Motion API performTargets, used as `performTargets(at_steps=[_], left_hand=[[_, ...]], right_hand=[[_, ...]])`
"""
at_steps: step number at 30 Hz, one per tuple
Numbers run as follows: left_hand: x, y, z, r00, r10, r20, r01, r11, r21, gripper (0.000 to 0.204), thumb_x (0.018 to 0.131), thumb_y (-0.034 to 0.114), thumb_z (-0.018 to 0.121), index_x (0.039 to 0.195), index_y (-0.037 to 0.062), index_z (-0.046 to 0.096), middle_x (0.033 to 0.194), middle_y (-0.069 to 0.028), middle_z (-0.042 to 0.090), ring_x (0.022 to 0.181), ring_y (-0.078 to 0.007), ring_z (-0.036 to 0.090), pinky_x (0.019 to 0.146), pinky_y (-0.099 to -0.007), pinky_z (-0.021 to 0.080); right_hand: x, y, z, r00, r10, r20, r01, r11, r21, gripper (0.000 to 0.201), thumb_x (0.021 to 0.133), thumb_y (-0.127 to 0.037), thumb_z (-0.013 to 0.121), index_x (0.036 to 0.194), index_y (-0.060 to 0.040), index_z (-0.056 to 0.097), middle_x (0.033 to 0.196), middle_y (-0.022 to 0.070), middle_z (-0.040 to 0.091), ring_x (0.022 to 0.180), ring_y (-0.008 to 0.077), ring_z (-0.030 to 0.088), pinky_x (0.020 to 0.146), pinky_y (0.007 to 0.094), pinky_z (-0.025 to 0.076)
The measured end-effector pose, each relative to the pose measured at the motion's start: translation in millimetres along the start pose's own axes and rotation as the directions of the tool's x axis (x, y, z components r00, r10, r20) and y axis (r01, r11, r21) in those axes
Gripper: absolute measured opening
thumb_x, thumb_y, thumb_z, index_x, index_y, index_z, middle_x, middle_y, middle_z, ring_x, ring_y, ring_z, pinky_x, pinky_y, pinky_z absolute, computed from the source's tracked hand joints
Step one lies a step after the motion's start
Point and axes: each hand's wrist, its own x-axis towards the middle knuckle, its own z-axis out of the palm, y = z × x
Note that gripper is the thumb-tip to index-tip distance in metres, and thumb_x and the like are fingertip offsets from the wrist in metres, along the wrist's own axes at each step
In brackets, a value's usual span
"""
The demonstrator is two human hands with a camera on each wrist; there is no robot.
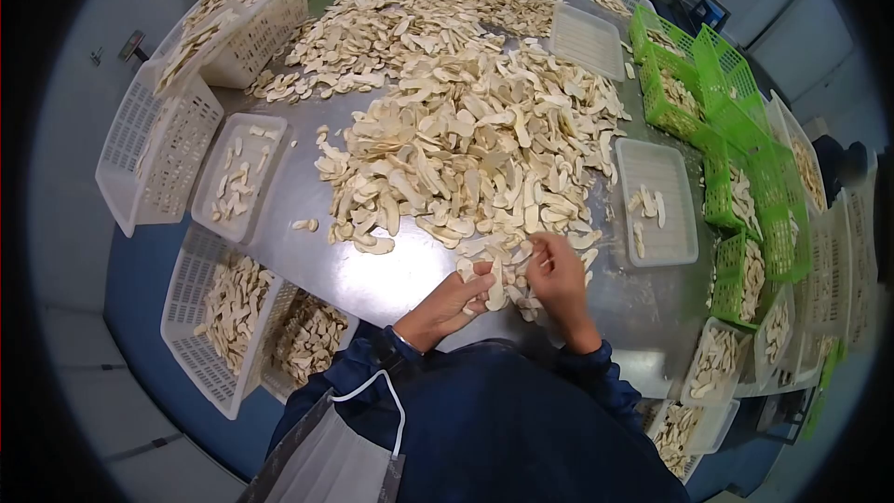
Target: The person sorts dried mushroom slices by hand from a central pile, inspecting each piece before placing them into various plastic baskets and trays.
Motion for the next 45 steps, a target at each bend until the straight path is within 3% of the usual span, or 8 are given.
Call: performTargets(at_steps=[10,14,21,26,32,36,40,45], left_hand=[[2.0,-11.3,-15.0,0.998,-0.004,0.062,0.003,1.000,0.009,0.032,0.097,0.020,0.060,0.126,0.0079,0.051,0.106,0.0000,0.062,0.077,-0.0007,0.056,0.054,-0.0143,0.037],[-1.9,-11.8,-27.2,0.989,-0.023,0.145,0.061,0.963,-0.261,0.038,0.094,0.014,0.061,0.129,0.0032,0.050,0.112,-0.0095,0.061,0.101,-0.0178,0.062,0.082,-0.0282,0.051],[-13.9,5.0,-10.2,0.998,-0.054,0.041,0.066,0.910,-0.409,0.038,0.095,0.024,0.052,0.129,0.0053,0.051,0.113,-0.0158,0.062,0.107,-0.0316,0.058,0.098,-0.0491,0.045],[-6.7,-4.9,-30.9,0.946,-0.007,0.324,0.193,0.815,-0.546,0.033,0.095,0.019,0.053,0.126,0.0067,0.053,0.087,-0.0067,0.057,0.087,-0.0236,0.054,0.089,-0.0400,0.047],[6.9,-15.7,-41.3,0.991,-0.003,0.134,0.066,0.882,-0.466,0.033,0.096,0.016,0.057,0.128,0.0099,0.052,0.098,-0.0042,0.060,0.098,-0.0218,0.059,0.101,-0.0457,0.045],[-7.7,10.1,20.4,0.997,-0.053,-0.048,0.032,0.929,-0.368,0.034,0.096,0.018,0.059,0.128,0.0107,0.051,0.102,-0.0057,0.059,0.096,-0.0212,0.058,0.095,-0.0425,0.047],[-3.2,0.2,-6.3,0.998,-0.043,0.053,0.061,0.911,-0.409,0.034,0.095,0.019,0.060,0.127,0.0116,0.051,0.102,-0.0058,0.057,0.091,-0.0203,0.053,0.085,-0.0377,0.050],[-12.7,-1.1,-24.0,0.991,0.007,0.133,0.053,0.896,-0.440,0.031,0.095,0.018,0.059,0.125,0.0104,0.052,0.090,-0.0046,0.055,0.088,-0.0199,0.053,0.080,-0.0364,0.053]], right_hand=[[-0.7,-16.6,4.8,0.935,-0.133,0.328,0.105,0.989,0.101,0.013,0.085,-0.006,0.066,0.097,-0.0026,0.064,0.086,0.0143,0.062,0.076,0.0289,0.062,0.068,0.0350,0.050],[15.1,28.5,9.1,0.983,-0.184,0.000,0.180,0.965,-0.192,0.015,0.085,-0.010,0.065,0.098,-0.0028,0.063,0.082,0.0125,0.061,0.075,0.0281,0.061,0.066,0.0366,0.049],[44.5,41.9,15.2,0.991,-0.020,0.130,0.094,0.796,-0.598,0.025,0.080,-0.025,0.070,0.093,-0.0041,0.064,0.083,0.0124,0.063,0.080,0.0309,0.062,0.068,0.0406,0.049],[34.3,56.0,11.3,0.995,0.012,0.100,0.035,0.890,-0.455,0.025,0.081,-0.023,0.070,0.096,-0.0031,0.068,0.085,0.0148,0.065,0.081,0.0321,0.062,0.069,0.0436,0.050],[22.9,37.5,-11.8,0.918,0.318,0.237,-0.315,0.948,-0.054,0.024,0.086,-0.021,0.066,0.100,-0.0019,0.069,0.076,0.0142,0.066,0.064,0.0258,0.062,0.062,0.0329,0.049],[23.0,25.3,-10.5,0.781,0.221,0.584,-0.454,0.843,0.288,0.025,0.086,-0.023,0.067,0.096,-0.0008,0.069,0.070,0.0122,0.066,0.061,0.0233,0.063,0.058,0.0308,0.048],[58.0,33.9,11.2,0.979,0.163,0.122,-0.113,0.935,-0.337,0.031,0.085,-0.035,0.068,0.088,-0.0044,0.065,0.064,0.0113,0.066,0.060,0.0295,0.065,0.057,0.0392,0.050],[76.3,47.0,37.3,0.990,0.125,0.067,-0.064,0.817,-0.574,0.033,0.082,-0.040,0.069,0.090,-0.0083,0.063,0.066,0.0116,0.066,0.063,0.0329,0.066,0.059,0.0433,0.051]])
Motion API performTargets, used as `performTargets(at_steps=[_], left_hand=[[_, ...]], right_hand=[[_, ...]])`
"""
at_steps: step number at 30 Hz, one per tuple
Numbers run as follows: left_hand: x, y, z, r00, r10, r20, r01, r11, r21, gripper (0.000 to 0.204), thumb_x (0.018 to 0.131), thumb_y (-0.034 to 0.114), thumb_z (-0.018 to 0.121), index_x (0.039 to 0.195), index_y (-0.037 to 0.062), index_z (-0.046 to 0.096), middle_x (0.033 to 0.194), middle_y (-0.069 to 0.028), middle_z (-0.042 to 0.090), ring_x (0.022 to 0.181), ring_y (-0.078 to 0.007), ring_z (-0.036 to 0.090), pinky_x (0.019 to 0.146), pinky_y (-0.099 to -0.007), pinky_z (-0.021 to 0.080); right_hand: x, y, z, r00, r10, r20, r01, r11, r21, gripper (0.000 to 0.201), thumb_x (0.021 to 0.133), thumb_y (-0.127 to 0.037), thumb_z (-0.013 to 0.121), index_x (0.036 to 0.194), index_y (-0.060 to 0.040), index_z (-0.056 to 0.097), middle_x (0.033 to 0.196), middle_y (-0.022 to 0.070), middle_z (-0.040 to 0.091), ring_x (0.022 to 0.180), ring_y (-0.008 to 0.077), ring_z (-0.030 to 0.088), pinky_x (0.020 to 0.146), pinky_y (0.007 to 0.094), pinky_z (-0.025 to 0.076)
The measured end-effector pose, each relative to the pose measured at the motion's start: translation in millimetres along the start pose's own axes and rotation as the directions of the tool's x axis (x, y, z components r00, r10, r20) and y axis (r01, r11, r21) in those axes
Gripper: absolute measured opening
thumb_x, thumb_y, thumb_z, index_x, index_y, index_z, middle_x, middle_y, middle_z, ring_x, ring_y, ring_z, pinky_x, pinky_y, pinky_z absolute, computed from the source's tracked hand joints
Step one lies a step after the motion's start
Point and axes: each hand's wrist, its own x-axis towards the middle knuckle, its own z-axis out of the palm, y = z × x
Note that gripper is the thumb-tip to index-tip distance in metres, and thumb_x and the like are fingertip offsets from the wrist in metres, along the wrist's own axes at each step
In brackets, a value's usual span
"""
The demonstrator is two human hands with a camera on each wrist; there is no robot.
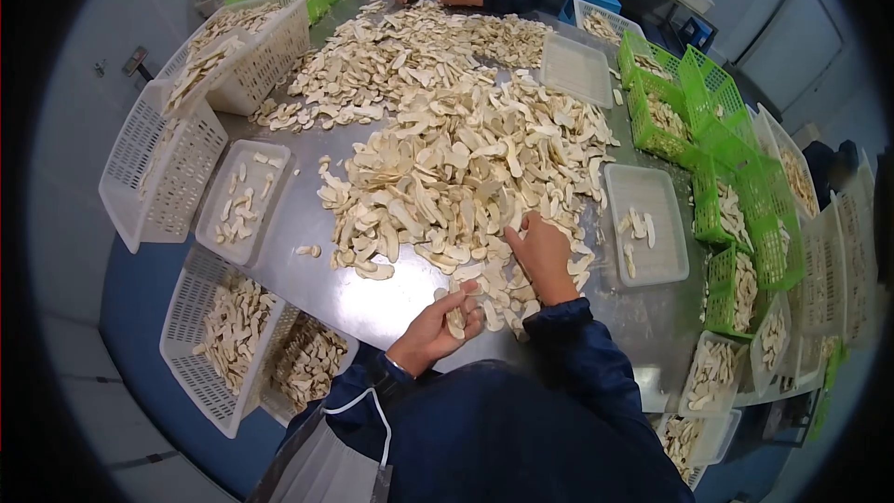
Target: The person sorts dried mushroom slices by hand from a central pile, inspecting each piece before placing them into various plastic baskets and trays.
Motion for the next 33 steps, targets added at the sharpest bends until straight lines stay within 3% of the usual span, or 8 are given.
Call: performTargets(at_steps=[5,9,12,16,21,27,30,33], left_hand=[[-6.1,4.9,-8.2,0.999,0.052,0.014,-0.051,0.997,-0.052,0.030,0.094,0.015,0.059,0.122,0.0065,0.055,0.099,-0.0085,0.059,0.101,-0.0259,0.057,0.087,-0.0411,0.053],[-4.0,2.2,12.1,0.990,0.110,-0.091,-0.113,0.993,-0.036,0.030,0.096,0.011,0.055,0.125,0.0047,0.052,0.131,-0.0150,0.057,0.128,-0.0317,0.050,0.108,-0.0441,0.042],[2.7,0.3,5.6,0.996,0.086,0.015,-0.086,0.996,-0.006,0.034,0.096,0.011,0.054,0.130,0.0053,0.049,0.146,-0.0152,0.044,0.135,-0.0295,0.043,0.114,-0.0440,0.035],[6.5,0.4,12.2,0.996,0.081,0.024,-0.082,0.996,0.047,0.039,0.097,0.012,0.053,0.134,0.0041,0.045,0.145,-0.0149,0.045,0.134,-0.0263,0.045,0.112,-0.0435,0.037],[5.3,-2.9,8.9,0.987,0.107,-0.123,-0.086,0.982,0.166,0.040,0.097,0.012,0.055,0.134,0.0025,0.045,0.137,-0.0145,0.051,0.124,-0.0251,0.053,0.106,-0.0434,0.044],[2.7,-2.9,5.3,0.984,0.089,-0.151,-0.074,0.992,0.102,0.035,0.093,0.004,0.059,0.127,0.0051,0.049,0.113,-0.0105,0.060,0.108,-0.0267,0.061,0.098,-0.0465,0.051],[-1.2,-2.5,7.5,0.982,0.110,-0.151,-0.098,0.991,0.086,0.031,0.094,0.004,0.058,0.123,0.0067,0.049,0.109,-0.0101,0.060,0.102,-0.0257,0.062,0.097,-0.0481,0.051],[-3.6,-0.1,10.4,0.974,0.117,-0.193,-0.110,0.993,0.048,0.032,0.094,0.004,0.058,0.124,0.0088,0.048,0.105,-0.0084,0.060,0.095,-0.0238,0.063,0.096,-0.0485,0.050]], right_hand=[[-10.9,13.0,-5.4,0.999,0.043,0.006,-0.043,0.966,0.254,0.026,0.084,-0.031,0.066,0.084,-0.0051,0.066,0.065,0.0114,0.065,0.062,0.0319,0.065,0.059,0.0407,0.050],[-25.0,27.6,-26.1,0.974,0.023,0.224,-0.121,0.891,0.437,0.022,0.087,-0.021,0.063,0.088,-0.0003,0.068,0.061,0.0069,0.059,0.054,0.0173,0.054,0.056,0.0315,0.045],[-35.2,20.9,-40.6,0.921,-0.010,0.389,-0.233,0.787,0.572,0.022,0.088,-0.021,0.064,0.086,0.0002,0.067,0.061,0.0034,0.058,0.056,0.0104,0.051,0.055,0.0284,0.044],[-50.6,7.3,-55.7,0.929,-0.069,0.365,-0.153,0.823,0.547,0.023,0.089,-0.022,0.064,0.086,0.0005,0.065,0.064,0.0032,0.059,0.059,0.0086,0.050,0.056,0.0270,0.044],[-68.8,-23.4,-75.3,0.784,-0.316,0.534,-0.105,0.780,0.616,0.021,0.090,-0.022,0.065,0.093,-0.0008,0.067,0.068,0.0070,0.062,0.061,0.0132,0.056,0.059,0.0290,0.047],[-61.5,-18.6,-46.7,0.949,-0.179,0.259,0.006,0.833,0.553,0.020,0.086,-0.016,0.067,0.100,-0.0016,0.066,0.079,0.0069,0.063,0.067,0.0158,0.058,0.063,0.0301,0.047],[-47.2,-18.3,-23.6,0.940,-0.339,-0.039,0.326,0.857,0.399,0.028,0.083,-0.015,0.067,0.107,-0.0010,0.064,0.094,0.0129,0.064,0.079,0.0266,0.063,0.071,0.0348,0.049],[-34.0,-28.2,-12.7,0.947,-0.313,-0.068,0.315,0.867,0.386,0.034,0.080,-0.013,0.069,0.113,-0.0040,0.063,0.107,0.0178,0.062,0.101,0.0376,0.059,0.087,0.0431,0.048]])
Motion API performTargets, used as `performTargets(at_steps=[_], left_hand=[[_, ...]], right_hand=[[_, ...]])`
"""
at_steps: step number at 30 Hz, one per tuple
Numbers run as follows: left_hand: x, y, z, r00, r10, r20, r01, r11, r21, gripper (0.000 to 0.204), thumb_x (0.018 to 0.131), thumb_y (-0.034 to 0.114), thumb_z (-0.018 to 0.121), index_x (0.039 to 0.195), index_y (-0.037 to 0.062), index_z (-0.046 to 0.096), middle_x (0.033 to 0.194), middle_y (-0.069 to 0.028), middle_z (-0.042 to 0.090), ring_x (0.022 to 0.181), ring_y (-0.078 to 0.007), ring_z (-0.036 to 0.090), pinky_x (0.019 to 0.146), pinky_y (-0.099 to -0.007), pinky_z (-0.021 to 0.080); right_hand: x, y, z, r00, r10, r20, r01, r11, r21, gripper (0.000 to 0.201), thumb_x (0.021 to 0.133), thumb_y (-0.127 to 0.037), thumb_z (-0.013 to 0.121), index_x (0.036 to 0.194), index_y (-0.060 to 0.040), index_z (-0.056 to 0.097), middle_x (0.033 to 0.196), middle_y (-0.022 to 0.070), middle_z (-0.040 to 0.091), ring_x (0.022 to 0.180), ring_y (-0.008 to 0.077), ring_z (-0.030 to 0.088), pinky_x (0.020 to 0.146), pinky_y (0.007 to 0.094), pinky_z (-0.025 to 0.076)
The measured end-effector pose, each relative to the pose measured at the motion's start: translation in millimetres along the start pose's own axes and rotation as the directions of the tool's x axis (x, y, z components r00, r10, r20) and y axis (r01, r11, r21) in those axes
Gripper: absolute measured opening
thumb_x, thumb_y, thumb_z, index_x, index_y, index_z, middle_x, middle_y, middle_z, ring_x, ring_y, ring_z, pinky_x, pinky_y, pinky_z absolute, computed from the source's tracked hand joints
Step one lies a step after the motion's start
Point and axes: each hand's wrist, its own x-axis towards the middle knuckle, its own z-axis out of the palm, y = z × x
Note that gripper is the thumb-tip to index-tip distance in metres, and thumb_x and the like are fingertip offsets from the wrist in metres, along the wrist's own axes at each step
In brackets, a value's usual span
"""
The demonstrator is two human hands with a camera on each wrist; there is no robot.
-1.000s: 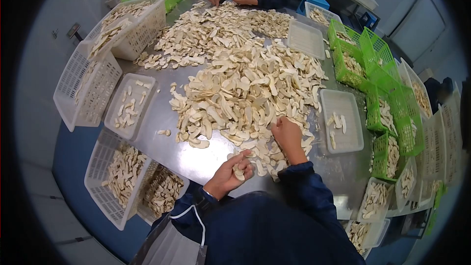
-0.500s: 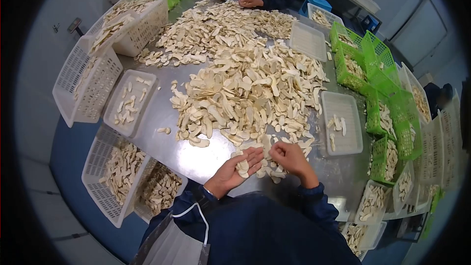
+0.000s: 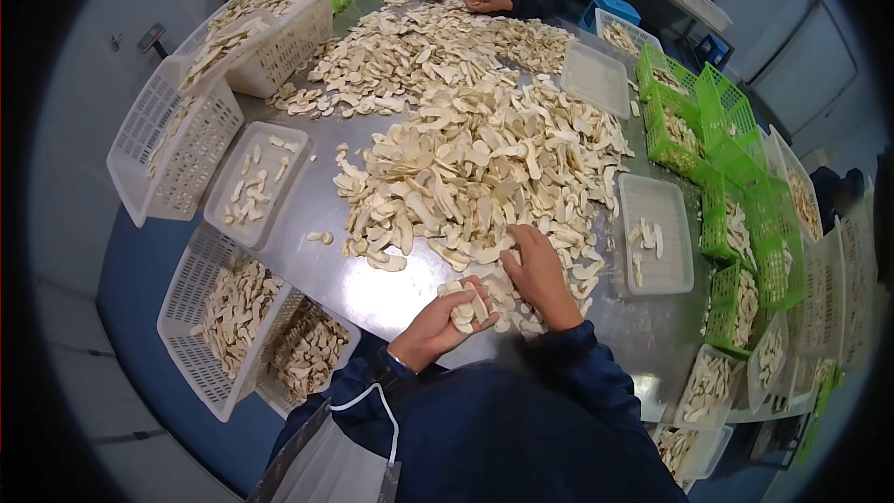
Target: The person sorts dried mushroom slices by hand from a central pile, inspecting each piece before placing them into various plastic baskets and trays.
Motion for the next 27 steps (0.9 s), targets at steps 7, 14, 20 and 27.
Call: performTargets(at_steps=[7,14,20,27], left_hand=[[-20.7,16.4,-24.5,0.991,0.043,0.125,-0.031,0.995,-0.097,0.027,0.092,0.006,0.061,0.117,0.0100,0.053,0.092,-0.0038,0.059,0.079,-0.0160,0.059,0.099,-0.0473,0.045],[-28.8,12.0,-12.2,0.995,0.094,-0.019,-0.095,0.994,-0.061,0.030,0.092,0.004,0.061,0.121,0.0061,0.052,0.107,-0.0107,0.065,0.091,-0.0207,0.064,0.095,-0.0455,0.049],[-21.3,5.8,-4.8,0.994,0.111,-0.005,-0.111,0.994,0.008,0.028,0.092,0.003,0.062,0.119,0.0058,0.053,0.107,-0.0104,0.064,0.093,-0.0199,0.064,0.090,-0.0390,0.053],[-3.5,0.7,0.6,0.984,0.180,-0.010,-0.178,0.980,0.089,0.019,0.098,0.010,0.056,0.116,0.0048,0.054,0.103,-0.0065,0.061,0.092,-0.0169,0.063,0.077,-0.0290,0.054]], right_hand=[[0.5,11.8,-14.0,0.968,0.181,0.172,-0.183,0.983,-0.002,0.022,0.081,-0.016,0.069,0.099,-0.0044,0.069,0.089,0.0151,0.065,0.084,0.0320,0.063,0.073,0.0398,0.050],[-17.5,9.9,-29.4,0.981,0.191,0.021,-0.192,0.979,0.070,0.016,0.083,-0.015,0.069,0.093,-0.0035,0.071,0.085,0.0120,0.063,0.065,0.0235,0.060,0.062,0.0326,0.049],[-31.5,-34.9,-19.5,0.976,0.112,0.187,-0.152,0.965,0.212,0.019,0.083,-0.010,0.071,0.101,-0.0036,0.068,0.088,0.0114,0.062,0.072,0.0223,0.062,0.061,0.0288,0.050],[-39.2,-51.7,-11.6,0.951,-0.191,0.242,0.120,0.953,0.279,0.022,0.085,-0.012,0.069,0.106,-0.0054,0.068,0.095,0.0118,0.065,0.085,0.0276,0.064,0.073,0.0333,0.052]])
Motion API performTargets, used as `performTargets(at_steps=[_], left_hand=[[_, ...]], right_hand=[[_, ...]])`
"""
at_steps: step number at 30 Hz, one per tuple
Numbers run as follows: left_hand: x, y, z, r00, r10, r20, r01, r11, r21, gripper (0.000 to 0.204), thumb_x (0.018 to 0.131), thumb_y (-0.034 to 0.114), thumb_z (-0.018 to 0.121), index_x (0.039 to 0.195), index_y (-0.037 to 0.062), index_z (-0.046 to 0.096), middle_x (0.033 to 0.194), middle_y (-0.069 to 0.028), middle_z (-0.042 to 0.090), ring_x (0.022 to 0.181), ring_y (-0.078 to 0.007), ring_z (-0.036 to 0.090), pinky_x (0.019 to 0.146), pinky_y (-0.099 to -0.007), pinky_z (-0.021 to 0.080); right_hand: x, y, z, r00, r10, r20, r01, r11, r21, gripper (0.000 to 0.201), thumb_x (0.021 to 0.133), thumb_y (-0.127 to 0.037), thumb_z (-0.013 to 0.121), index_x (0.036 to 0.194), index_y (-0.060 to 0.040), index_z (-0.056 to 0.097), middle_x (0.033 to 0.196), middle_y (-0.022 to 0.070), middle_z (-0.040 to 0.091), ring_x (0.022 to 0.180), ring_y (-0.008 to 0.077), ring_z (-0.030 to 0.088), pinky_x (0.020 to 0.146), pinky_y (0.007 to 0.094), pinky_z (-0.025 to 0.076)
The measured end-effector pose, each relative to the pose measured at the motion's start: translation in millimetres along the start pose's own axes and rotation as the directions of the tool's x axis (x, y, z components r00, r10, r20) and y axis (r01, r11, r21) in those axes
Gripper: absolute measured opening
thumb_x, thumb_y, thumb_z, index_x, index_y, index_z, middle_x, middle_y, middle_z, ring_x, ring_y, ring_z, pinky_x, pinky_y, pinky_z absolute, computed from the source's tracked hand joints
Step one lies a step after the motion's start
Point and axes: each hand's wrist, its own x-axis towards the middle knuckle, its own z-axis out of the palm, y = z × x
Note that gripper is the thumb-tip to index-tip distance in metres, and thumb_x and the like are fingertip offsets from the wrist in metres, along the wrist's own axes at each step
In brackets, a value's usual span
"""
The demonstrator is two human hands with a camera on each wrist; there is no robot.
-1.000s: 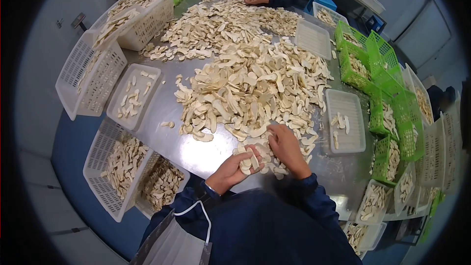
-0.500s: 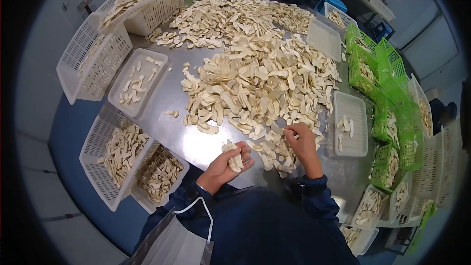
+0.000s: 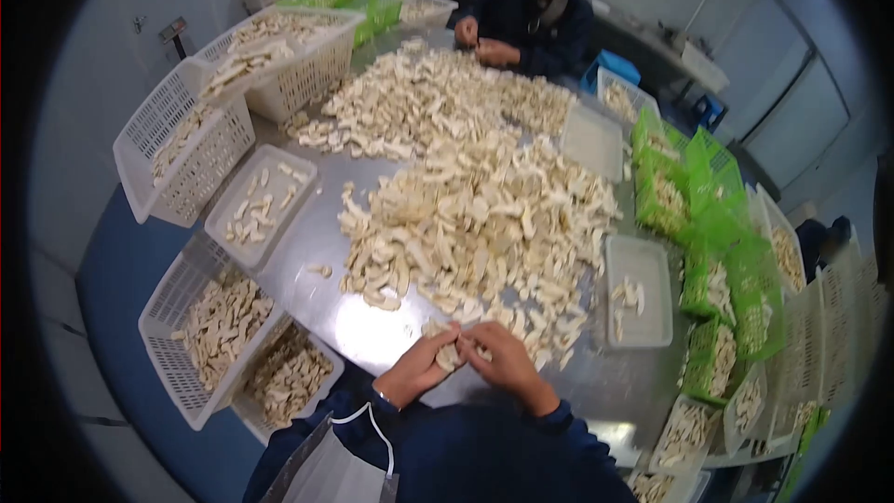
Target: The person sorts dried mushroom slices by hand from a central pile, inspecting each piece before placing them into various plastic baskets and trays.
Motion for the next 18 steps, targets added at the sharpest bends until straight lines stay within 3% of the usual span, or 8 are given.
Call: performTargets(at_steps=[7,10,11,13,15,16,17,18], left_hand=[[12.3,4.0,-10.8,0.983,-0.010,0.184,-0.024,0.982,0.185,0.018,0.099,0.010,0.052,0.116,0.0023,0.054,0.104,-0.0057,0.060,0.099,-0.0142,0.060,0.083,-0.0245,0.051],[8.3,8.1,1.0,0.983,-0.047,0.178,0.029,0.995,0.100,0.025,0.100,0.015,0.053,0.119,-0.0002,0.054,0.108,-0.0058,0.060,0.103,-0.0135,0.058,0.089,-0.0241,0.048],[-2.1,11.5,8.5,0.960,0.089,0.265,-0.205,0.869,0.450,0.027,0.099,0.016,0.055,0.121,-0.0008,0.053,0.111,-0.0061,0.060,0.105,-0.0143,0.058,0.091,-0.0251,0.047],[-30.7,25.6,37.0,0.844,0.168,0.510,-0.535,0.197,0.821,0.032,0.099,0.018,0.057,0.124,-0.0020,0.052,0.116,-0.0068,0.060,0.109,-0.0158,0.057,0.096,-0.0270,0.045],[-10.9,15.2,13.2,0.907,0.156,0.390,-0.420,0.370,0.829,0.036,0.096,0.016,0.061,0.126,-0.0028,0.051,0.120,-0.0085,0.059,0.115,-0.0176,0.055,0.102,-0.0301,0.041],[1.4,15.1,6.8,0.978,0.013,0.207,-0.112,0.871,0.478,0.028,0.093,0.011,0.061,0.118,0.0005,0.054,0.111,-0.0084,0.060,0.106,-0.0207,0.058,0.096,-0.0363,0.046],[13.9,14.9,0.1,0.991,-0.131,0.011,0.131,0.979,-0.154,0.021,0.090,0.006,0.061,0.111,0.0039,0.057,0.103,-0.0082,0.062,0.096,-0.0237,0.062,0.091,-0.0426,0.052],[17.7,16.1,-3.1,0.987,-0.157,0.038,0.162,0.973,-0.166,0.022,0.088,0.003,0.060,0.110,0.0038,0.057,0.102,-0.0086,0.062,0.093,-0.0235,0.062,0.091,-0.0447,0.052]], right_hand=[[-3.5,-15.3,-13.3,0.998,0.063,-0.027,-0.064,0.996,-0.056,0.019,0.084,-0.014,0.072,0.100,-0.0042,0.069,0.095,0.0128,0.067,0.085,0.0293,0.066,0.074,0.0348,0.053],[-4.3,-14.7,-13.9,0.997,0.035,-0.066,-0.042,0.992,-0.115,0.017,0.084,-0.015,0.072,0.098,-0.0052,0.070,0.092,0.0114,0.067,0.081,0.0278,0.066,0.071,0.0347,0.053],[-5.1,-12.9,-12.8,0.996,0.057,-0.065,-0.063,0.993,-0.103,0.017,0.084,-0.017,0.072,0.098,-0.0061,0.069,0.091,0.0108,0.066,0.082,0.0272,0.065,0.070,0.0349,0.052],[-7.2,-9.8,-13.3,0.994,0.107,-0.037,-0.108,0.994,-0.031,0.016,0.085,-0.018,0.072,0.097,-0.0073,0.069,0.090,0.0098,0.066,0.080,0.0255,0.065,0.069,0.0340,0.052],[-10.1,13.9,-18.8,0.988,0.154,0.003,-0.154,0.988,0.011,0.018,0.086,-0.015,0.071,0.101,-0.0061,0.069,0.090,0.0100,0.066,0.079,0.0241,0.064,0.068,0.0330,0.051],[-8.3,24.6,-24.3,0.979,0.205,-0.017,-0.205,0.979,0.003,0.018,0.085,-0.014,0.070,0.101,-0.0054,0.068,0.089,0.0105,0.066,0.078,0.0248,0.064,0.067,0.0335,0.052],[-3.3,30.2,-30.8,0.957,0.282,-0.068,-0.286,0.956,-0.060,0.018,0.085,-0.013,0.070,0.101,-0.0049,0.068,0.088,0.0109,0.066,0.075,0.0251,0.064,0.066,0.0339,0.051],[-0.6,45.3,-35.4,0.955,0.253,-0.157,-0.266,0.961,-0.072,0.019,0.084,-0.013,0.070,0.101,-0.0038,0.068,0.086,0.0113,0.066,0.073,0.0247,0.064,0.066,0.0335,0.051]])
